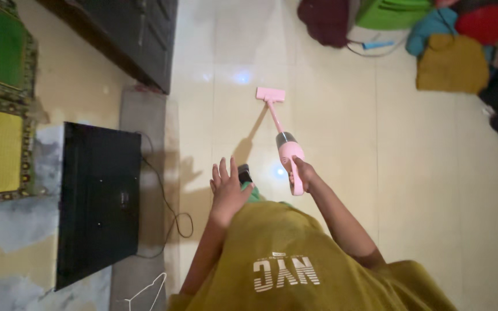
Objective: The person vacuums the tiled floor across multiple rooms and hallways using a handheld pink vacuum cleaner, moving small stools aside by hand to reach underneath them.
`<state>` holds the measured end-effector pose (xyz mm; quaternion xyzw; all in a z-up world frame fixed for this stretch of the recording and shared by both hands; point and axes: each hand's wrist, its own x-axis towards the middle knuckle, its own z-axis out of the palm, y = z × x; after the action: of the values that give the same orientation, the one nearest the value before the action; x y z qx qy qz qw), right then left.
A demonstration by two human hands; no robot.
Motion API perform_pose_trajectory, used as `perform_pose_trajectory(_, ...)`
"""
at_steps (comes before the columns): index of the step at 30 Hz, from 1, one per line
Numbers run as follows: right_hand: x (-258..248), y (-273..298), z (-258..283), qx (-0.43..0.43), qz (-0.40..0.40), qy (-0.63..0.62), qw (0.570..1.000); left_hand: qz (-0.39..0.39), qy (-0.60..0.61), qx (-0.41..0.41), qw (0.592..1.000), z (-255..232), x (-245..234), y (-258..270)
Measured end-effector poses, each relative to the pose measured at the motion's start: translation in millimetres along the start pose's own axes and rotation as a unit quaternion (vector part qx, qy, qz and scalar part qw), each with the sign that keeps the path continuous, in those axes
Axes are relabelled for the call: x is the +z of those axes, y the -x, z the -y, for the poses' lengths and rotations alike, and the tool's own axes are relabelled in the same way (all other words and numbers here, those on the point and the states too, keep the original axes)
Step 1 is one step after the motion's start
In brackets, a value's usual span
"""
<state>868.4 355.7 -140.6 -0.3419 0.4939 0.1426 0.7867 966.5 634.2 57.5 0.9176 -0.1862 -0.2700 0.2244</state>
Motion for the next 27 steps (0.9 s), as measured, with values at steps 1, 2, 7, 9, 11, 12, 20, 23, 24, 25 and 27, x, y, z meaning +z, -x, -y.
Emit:
perform_pose_trajectory(1,-7,5,-15,0.0,-0.002,-0.01,1.0,0.006,-0.007,0.007,1.0,3,9,10)
perform_pose_trajectory(2,-10,10,-30,0.002,-0.002,-0.02,1.0,0.012,-0.014,0.013,1.0,8,16,19)
perform_pose_trajectory(7,-35,49,-113,-0.025,0.02,-0.078,0.996,0.051,-0.051,0.052,0.996,25,40,65)
perform_pose_trajectory(9,-37,66,-133,-0.011,-0.021,-0.118,0.993,0.072,-0.085,0.062,0.992,27,40,77)
perform_pose_trajectory(11,-34,83,-153,-0.01,-0.016,-0.142,0.99,0.07,-0.096,0.091,0.989,35,33,82)
perform_pose_trajectory(12,-33,92,-165,-0.006,-0.015,-0.156,0.988,0.074,-0.101,0.104,0.987,38,32,87)
perform_pose_trajectory(20,24,121,-234,-0.013,-0.035,-0.218,0.975,0.153,-0.141,0.157,0.966,50,3,62)
perform_pose_trajectory(23,57,111,-250,-0.034,-0.043,-0.226,0.973,0.184,-0.159,0.179,0.953,65,-19,48)
perform_pose_trajectory(24,69,109,-259,-0.034,-0.046,-0.229,0.972,0.199,-0.163,0.183,0.949,75,-26,45)
perform_pose_trajectory(25,82,108,-267,-0.031,-0.063,-0.225,0.972,0.199,-0.17,0.195,0.945,84,-32,41)
perform_pose_trajectory(27,105,106,-276,-0.028,-0.1,-0.214,0.971,0.195,-0.178,0.223,0.938,100,-44,32)
